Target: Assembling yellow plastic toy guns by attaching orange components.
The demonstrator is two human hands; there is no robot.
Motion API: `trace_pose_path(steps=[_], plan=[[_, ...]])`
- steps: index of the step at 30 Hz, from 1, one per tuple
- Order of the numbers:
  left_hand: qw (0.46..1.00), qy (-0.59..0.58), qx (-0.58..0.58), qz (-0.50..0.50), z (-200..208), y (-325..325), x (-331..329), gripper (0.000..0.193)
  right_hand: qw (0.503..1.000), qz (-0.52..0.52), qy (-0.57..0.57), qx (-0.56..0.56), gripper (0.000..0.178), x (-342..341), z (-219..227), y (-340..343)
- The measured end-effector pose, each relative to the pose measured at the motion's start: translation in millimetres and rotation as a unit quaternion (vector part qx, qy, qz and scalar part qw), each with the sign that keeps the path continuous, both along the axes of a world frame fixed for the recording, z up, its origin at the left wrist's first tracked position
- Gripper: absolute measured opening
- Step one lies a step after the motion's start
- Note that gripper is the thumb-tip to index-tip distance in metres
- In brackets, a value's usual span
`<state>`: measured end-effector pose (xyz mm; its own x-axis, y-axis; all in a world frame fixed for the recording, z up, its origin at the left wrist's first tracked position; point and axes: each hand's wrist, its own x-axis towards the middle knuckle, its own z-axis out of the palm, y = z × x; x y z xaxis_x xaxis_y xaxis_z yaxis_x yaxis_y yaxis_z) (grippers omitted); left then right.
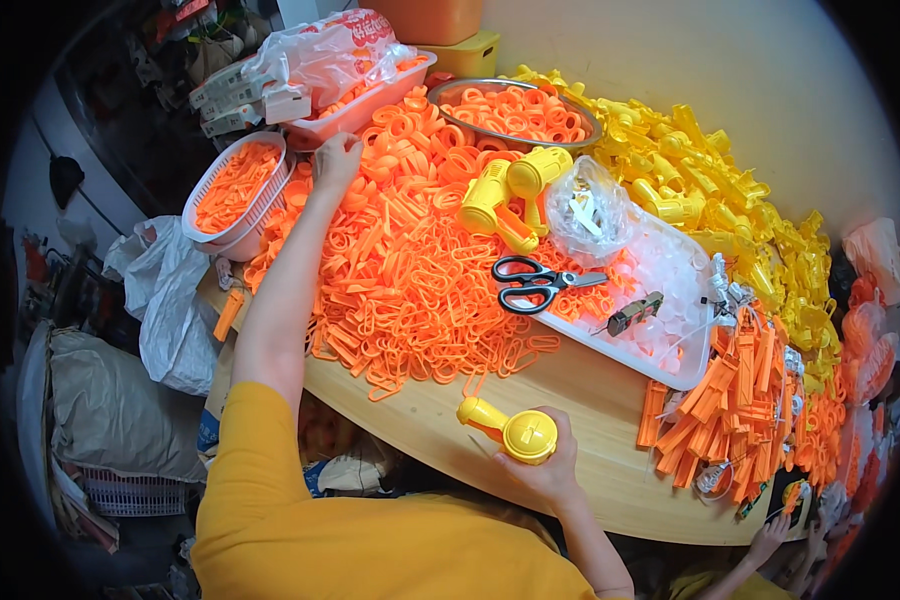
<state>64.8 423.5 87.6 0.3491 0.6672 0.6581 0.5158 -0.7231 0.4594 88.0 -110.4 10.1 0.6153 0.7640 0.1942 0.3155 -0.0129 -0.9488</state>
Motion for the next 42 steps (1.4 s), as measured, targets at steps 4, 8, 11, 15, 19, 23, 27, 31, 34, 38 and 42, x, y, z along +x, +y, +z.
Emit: trace_pose_path(steps=[4, 8, 11, 15, 19, 23, 27, 31, 34, 38, 42], plan=[[0.993, 0.085, -0.06, 0.059, 11.4, -4.2, 36.3, 0.04, 1.0, -0.016, -0.01, -0.004, 0.067, -3.7, -1.1, -0.2], [0.962, 0.213, -0.056, 0.163, 8.6, -6.1, 56.6, 0.041, 0.999, -0.016, -0.033, 0.0, 0.068, -6.3, 0.3, 0.6], [0.939, 0.296, 0.001, 0.174, 9.4, -4.1, 57.2, 0.035, 0.999, -0.022, -0.032, 0.0, 0.068, -6.9, 3.4, 2.4], [0.947, 0.26, 0.11, 0.153, 22.2, -31.6, 49.9, 0.023, 0.999, -0.039, -0.01, 0.025, 0.065, -1.9, 0.5, -1.0], [0.967, 0.134, 0.214, 0.033, 21.8, -55.4, 28.1, 0.015, 0.999, -0.031, 0.017, 0.034, 0.066, 1.4, -4.5, -0.1], [0.958, 0.171, 0.228, -0.014, 6.3, -71.1, 18.5, 0.013, 0.999, -0.017, -0.028, 0.006, 0.067, 2.1, -6.1, 3.4], [0.948, 0.178, 0.255, -0.065, -3.4, -90.2, 15.7, 0.014, 0.999, -0.006, -0.043, 0.009, 0.066, -4.5, 4.9, 6.1], [0.935, 0.027, 0.337, -0.106, 4.2, -103.4, 8.4, 0.013, 0.997, -0.004, -0.082, 0.001, 0.068, -10.9, 9.4, 6.3], [0.937, -0.015, 0.315, -0.15, 14.1, -137.1, 3.4, 0.016, 0.998, -0.011, -0.059, -0.001, 0.068, -13.4, 10.4, 6.7], [0.934, -0.041, 0.107, -0.339, 2.3, -225.2, -8.0, 0.013, 0.994, -0.043, -0.102, 0.01, 0.069, -8.4, 5.0, 13.9], [0.902, -0.011, -0.035, -0.43, -7.9, -295.7, -34.8, 0.011, 0.996, -0.061, -0.06, 0.0, 0.067, -9.1, 10.1, 21.1]])
